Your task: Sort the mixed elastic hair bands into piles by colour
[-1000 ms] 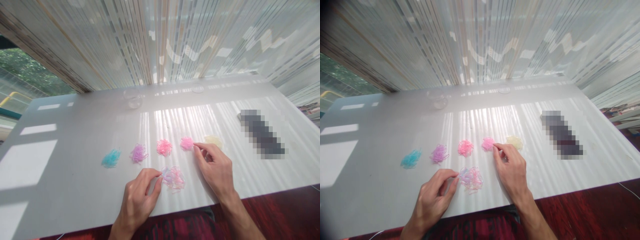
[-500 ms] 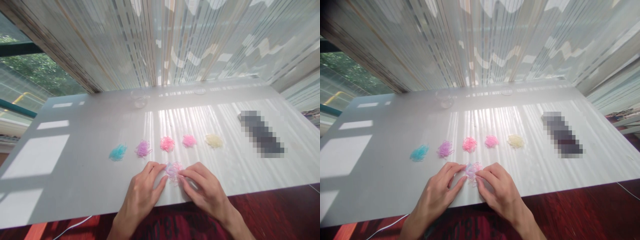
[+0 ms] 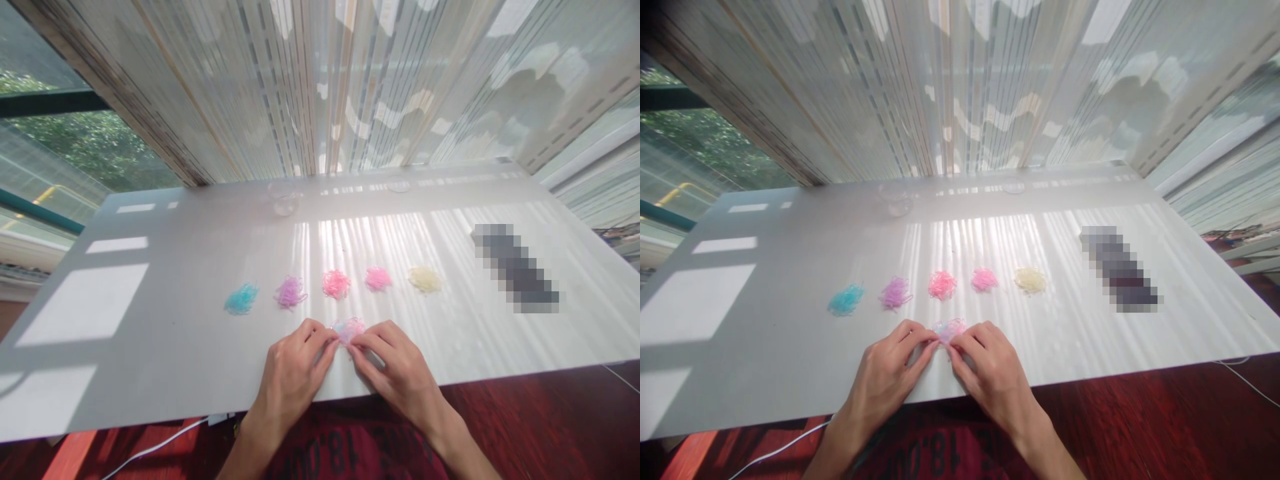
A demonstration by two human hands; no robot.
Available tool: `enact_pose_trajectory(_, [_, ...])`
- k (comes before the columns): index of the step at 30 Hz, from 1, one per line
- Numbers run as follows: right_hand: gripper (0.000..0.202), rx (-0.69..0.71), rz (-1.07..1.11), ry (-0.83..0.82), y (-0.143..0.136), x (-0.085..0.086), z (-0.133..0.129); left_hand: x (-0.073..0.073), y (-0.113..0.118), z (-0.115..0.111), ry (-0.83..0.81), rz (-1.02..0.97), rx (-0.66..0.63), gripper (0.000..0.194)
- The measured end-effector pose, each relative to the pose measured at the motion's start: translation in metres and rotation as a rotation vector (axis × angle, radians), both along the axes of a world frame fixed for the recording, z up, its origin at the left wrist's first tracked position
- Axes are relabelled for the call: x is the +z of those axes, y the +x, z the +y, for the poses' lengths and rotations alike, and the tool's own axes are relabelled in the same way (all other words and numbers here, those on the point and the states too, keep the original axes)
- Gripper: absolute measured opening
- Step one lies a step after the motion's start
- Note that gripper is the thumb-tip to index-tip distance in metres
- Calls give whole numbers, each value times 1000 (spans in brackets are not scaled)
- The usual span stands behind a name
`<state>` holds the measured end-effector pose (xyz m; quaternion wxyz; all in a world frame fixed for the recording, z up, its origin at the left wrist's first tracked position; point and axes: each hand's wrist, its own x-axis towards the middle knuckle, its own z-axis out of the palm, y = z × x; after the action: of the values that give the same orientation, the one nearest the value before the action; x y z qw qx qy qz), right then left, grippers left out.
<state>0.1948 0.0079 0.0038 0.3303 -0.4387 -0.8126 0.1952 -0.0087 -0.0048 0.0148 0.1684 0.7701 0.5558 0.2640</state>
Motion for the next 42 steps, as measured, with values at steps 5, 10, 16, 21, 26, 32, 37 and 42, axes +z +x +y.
enact_pose_trajectory(5, [12, -9, 17, 12, -2, -1, 0, 1, -2, 2, -26, -31, -20, 16])
enact_pose_trajectory(10, [13, -41, 104, -19, 3, 3, -1, 5, -3, -1, -34, -64, -28, 13])
enact_pose_trajectory(16, [13, -12, 52, -47, 21, 11, -5, 7, 5, -11, -25, -6, -75, 13])
enact_pose_trajectory(21, [10, 2, -27, -85, 27, 8, -7, 0, 14, -9, 61, 87, -85, 14])
enact_pose_trajectory(26, [8, -11, -30, -83, 24, 3, -5, -3, 19, -5, 130, 96, -82, 18])
enact_pose_trajectory(32, [9, -31, -13, -94, 23, 3, -4, -2, 18, -5, 185, 109, -85, 17])
enact_pose_trajectory(37, [9, -41, 32, -87, 21, 5, -5, -2, 10, -6, 148, 81, -68, 15])
enact_pose_trajectory(42, [16, -39, 133, -15, 15, 8, -3, 2, 3, -5, 133, 1, -74, 14])
